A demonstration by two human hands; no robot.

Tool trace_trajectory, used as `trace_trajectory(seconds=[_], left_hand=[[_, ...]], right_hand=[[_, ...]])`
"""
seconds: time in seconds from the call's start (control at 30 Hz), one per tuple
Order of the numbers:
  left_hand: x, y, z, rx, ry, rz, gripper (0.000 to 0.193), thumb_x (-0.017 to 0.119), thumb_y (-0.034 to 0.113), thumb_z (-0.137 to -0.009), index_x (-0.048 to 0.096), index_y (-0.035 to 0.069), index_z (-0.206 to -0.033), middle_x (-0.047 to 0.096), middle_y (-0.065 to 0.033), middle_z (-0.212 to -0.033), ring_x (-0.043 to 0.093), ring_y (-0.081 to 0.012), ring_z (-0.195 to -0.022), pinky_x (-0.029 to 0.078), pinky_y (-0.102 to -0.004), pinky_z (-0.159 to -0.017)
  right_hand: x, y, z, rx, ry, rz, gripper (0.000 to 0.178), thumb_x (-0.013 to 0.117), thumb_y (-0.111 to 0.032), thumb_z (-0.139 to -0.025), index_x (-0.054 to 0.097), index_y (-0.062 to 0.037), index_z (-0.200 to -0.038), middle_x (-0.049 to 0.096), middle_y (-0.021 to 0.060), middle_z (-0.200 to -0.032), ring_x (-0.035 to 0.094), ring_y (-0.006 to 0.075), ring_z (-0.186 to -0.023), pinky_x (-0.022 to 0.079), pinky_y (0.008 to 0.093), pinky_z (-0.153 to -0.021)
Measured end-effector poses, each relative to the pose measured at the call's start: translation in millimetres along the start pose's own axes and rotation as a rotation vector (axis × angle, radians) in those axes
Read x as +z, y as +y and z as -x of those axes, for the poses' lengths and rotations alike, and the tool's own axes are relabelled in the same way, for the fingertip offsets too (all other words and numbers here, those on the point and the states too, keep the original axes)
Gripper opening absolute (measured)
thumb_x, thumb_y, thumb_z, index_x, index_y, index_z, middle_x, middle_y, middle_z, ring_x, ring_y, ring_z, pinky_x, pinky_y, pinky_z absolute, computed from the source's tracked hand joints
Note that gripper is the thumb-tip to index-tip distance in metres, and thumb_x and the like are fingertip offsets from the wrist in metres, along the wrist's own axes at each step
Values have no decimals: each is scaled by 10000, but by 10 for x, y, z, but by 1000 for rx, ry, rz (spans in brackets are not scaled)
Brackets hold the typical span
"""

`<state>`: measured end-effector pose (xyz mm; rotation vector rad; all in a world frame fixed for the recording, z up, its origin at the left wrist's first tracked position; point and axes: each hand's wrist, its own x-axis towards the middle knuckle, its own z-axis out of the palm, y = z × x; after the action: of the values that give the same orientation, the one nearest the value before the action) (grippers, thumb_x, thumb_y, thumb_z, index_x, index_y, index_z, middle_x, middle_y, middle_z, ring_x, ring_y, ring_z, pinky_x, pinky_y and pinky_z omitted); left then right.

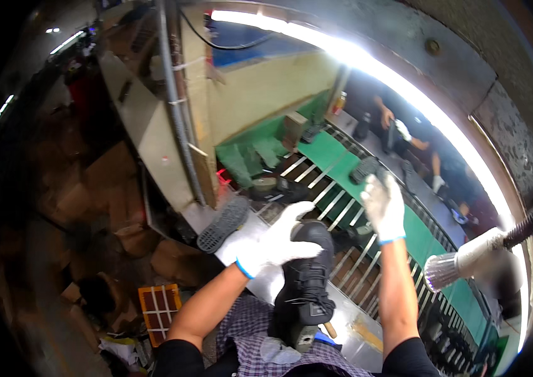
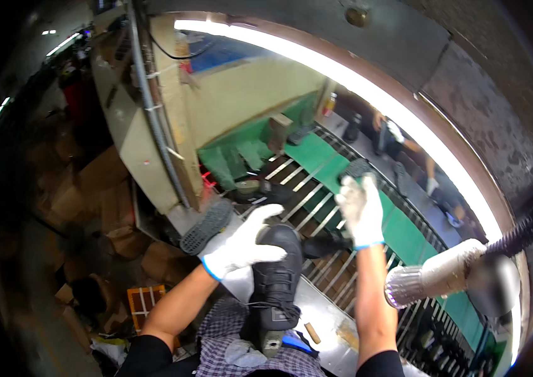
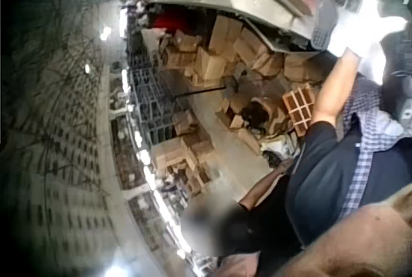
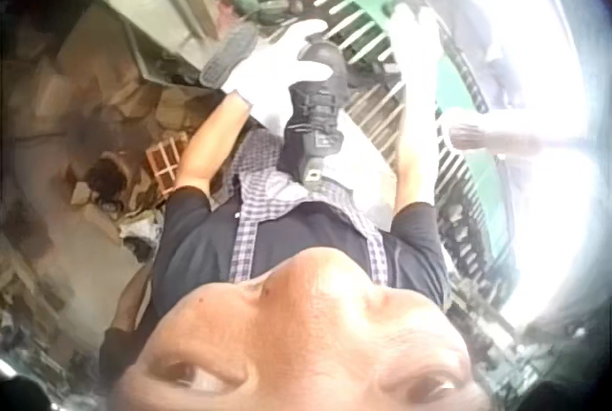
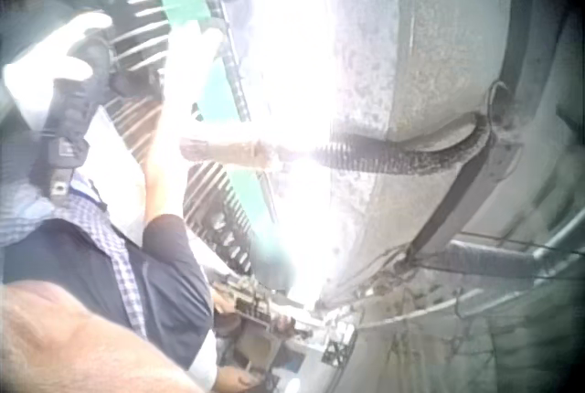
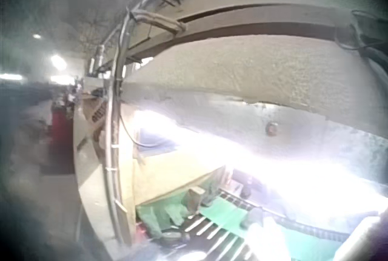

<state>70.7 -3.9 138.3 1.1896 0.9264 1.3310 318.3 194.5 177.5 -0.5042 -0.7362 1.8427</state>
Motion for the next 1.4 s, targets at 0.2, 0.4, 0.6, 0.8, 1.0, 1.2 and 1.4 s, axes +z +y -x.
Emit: trace_trajectory(seconds=[0.2, 0.4, 0.6, 0.8, 1.0, 1.2, 1.4], left_hand=[[30, -148, -90, 112, -52, -19, 1255, 916, 125, -762, 73, 16, -1685, 319, -205, -1648, 404, -289, -1487, 396, -428, -1212], [-394, -283, 269, -158, -255, 422, 1079, 728, 94, -944, -16, 203, -1718, 564, -216, -1481, 557, -261, -1348, 464, -387, -1140], [-1463, 1285, 496, 595, 435, 133, 931, 667, 152, -1022, 40, 180, -1710, 681, -205, -1293, 742, -264, -998, 645, -423, -837], [-3436, 2426, -55, 579, 1104, -1024, 791, 724, 212, -959, 327, 101, -1634, 506, -256, -1564, 555, -388, -1391, 471, -455, -1160], [-3966, 2634, -383, 80, 792, -1484, 710, 713, 290, -895, 501, 44, -1526, 537, -244, -1535, 511, -408, -1420, 410, -463, -1191], [-2197, 1679, 220, 754, 529, -635, 447, 638, 192, -1043, 576, -52, -1413, 605, -227, -1462, 596, -336, -1342, 448, -451, -1176], [-1567, 433, 602, -11, -616, -791, 1023, 869, 176, -785, 306, -42, -1610, 465, -259, -1596, 497, -391, -1462, 397, -422, -1218]], right_hand=[[627, 509, 869, 7, -520, 1113, 599, 646, -216, -958, 524, -46, -1520, 664, 139, -1314, 635, 273, -1234, 471, 381, -1098], [783, 494, 1038, -45, -521, 1347, 692, 787, -397, -844, 636, -13, -1400, 665, 155, -1343, 634, 277, -1246, 468, 403, -1101], [678, 525, 1110, -190, -225, 1293, 953, 778, -509, -800, 497, 8, -1549, 584, 145, -1494, 572, 270, -1322, 394, 396, -1174], [985, 716, 1011, -197, -168, 1269, 885, 748, -459, -812, 524, 2, -1533, 580, 145, -1512, 547, 277, -1376, 378, 400, -1196], [1255, 989, 914, -271, -125, 1341, 882, 751, -553, -836, 546, -45, -1528, 573, 153, -1527, 554, 302, -1378, 381, 418, -1197], [1271, 1106, 1027, -231, -8, 1205, 762, 786, -326, -884, 519, -40, -1537, 549, 158, -1543, 518, 293, -1409, 368, 409, -1210], [1267, 1175, 1381, -240, 116, 1084, 714, 785, -228, -868, 528, -38, -1506, 605, 130, -1416, 592, 256, -1296, 445, 402, -1144]])
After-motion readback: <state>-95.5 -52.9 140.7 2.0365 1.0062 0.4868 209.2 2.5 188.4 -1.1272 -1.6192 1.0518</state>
